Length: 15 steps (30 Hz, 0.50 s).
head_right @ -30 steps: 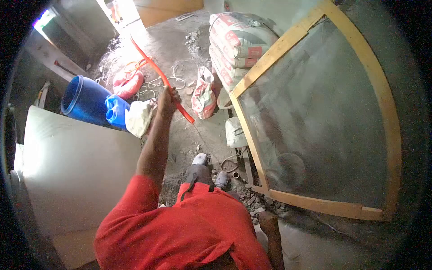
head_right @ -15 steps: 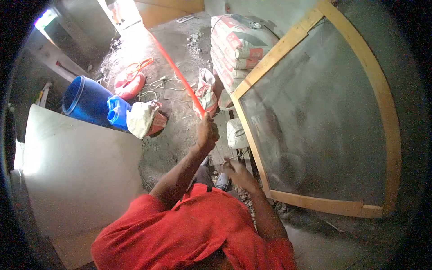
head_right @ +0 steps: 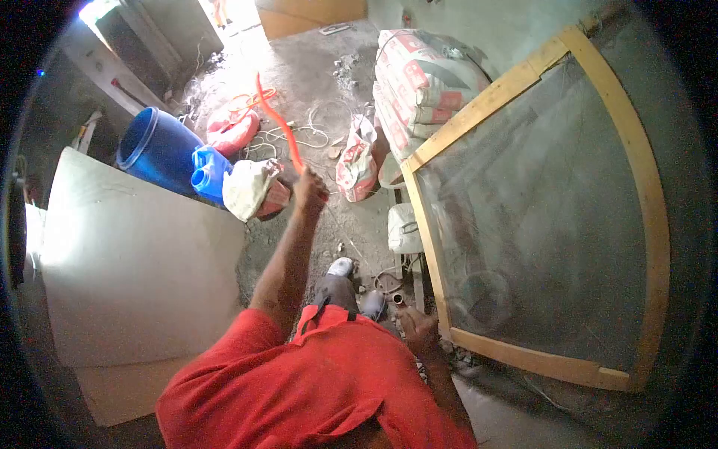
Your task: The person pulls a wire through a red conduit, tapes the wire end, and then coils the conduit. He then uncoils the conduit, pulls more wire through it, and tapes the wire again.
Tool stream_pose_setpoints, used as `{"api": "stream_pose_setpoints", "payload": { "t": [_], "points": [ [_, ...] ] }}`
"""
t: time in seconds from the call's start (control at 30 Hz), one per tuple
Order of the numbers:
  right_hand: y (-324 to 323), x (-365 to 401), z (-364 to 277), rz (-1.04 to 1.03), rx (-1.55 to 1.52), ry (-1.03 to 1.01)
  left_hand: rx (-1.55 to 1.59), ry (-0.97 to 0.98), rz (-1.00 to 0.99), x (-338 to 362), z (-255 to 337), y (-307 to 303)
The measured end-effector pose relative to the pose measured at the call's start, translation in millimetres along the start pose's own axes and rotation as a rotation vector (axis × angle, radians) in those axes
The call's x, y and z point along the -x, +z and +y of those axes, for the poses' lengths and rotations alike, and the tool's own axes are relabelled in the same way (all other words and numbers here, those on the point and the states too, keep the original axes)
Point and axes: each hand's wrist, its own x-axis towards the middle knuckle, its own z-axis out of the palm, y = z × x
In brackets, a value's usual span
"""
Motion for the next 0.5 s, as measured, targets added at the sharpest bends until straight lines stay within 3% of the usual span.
{"api": "stream_pose_setpoints", "payload": {
  "t": [0.1,0.17,0.2,0.27,0.37,0.4,0.43,0.47,0.5],
  "points": [
    [-30.4,46.3,-11.2,-0.001,-0.017,0.125,-0.073,-0.005,-0.014,-27.7,43.8,-3.5],
    [-45.4,73.0,-7.1,-0.097,-0.039,0.318,-0.122,-0.037,-0.02,-27.4,49.8,15.5],
    [-49.2,71.9,-14.1,-0.088,-0.039,0.329,-0.163,-0.06,-0.025,-30.2,48.7,23.7],
    [-57.5,69.7,-29.2,0.055,-0.07,0.159,-0.133,-0.079,-0.083,-40.4,38.3,28.8],
    [-62.9,96.0,-20.6,0.072,0.124,0.245,0.039,0.049,-0.321,-87.4,33.9,11.3],
    [-59.4,119.7,0.0,0.08,0.124,0.249,0.005,-0.001,-0.264,-81.4,54.1,22.2],
    [-51.0,154.0,37.0,-0.113,0.134,0.346,-0.034,-0.044,-0.199,-71.7,74.0,32.6],
    [-45.9,170.7,56.0,-0.31,0.147,0.438,-0.188,0.058,-0.333,-72.4,62.6,27.3],
    [-47.0,163.7,56.0,-0.31,0.146,0.429,-0.264,0.078,-0.349,-47.0,53.0,40.1]
  ]
}}
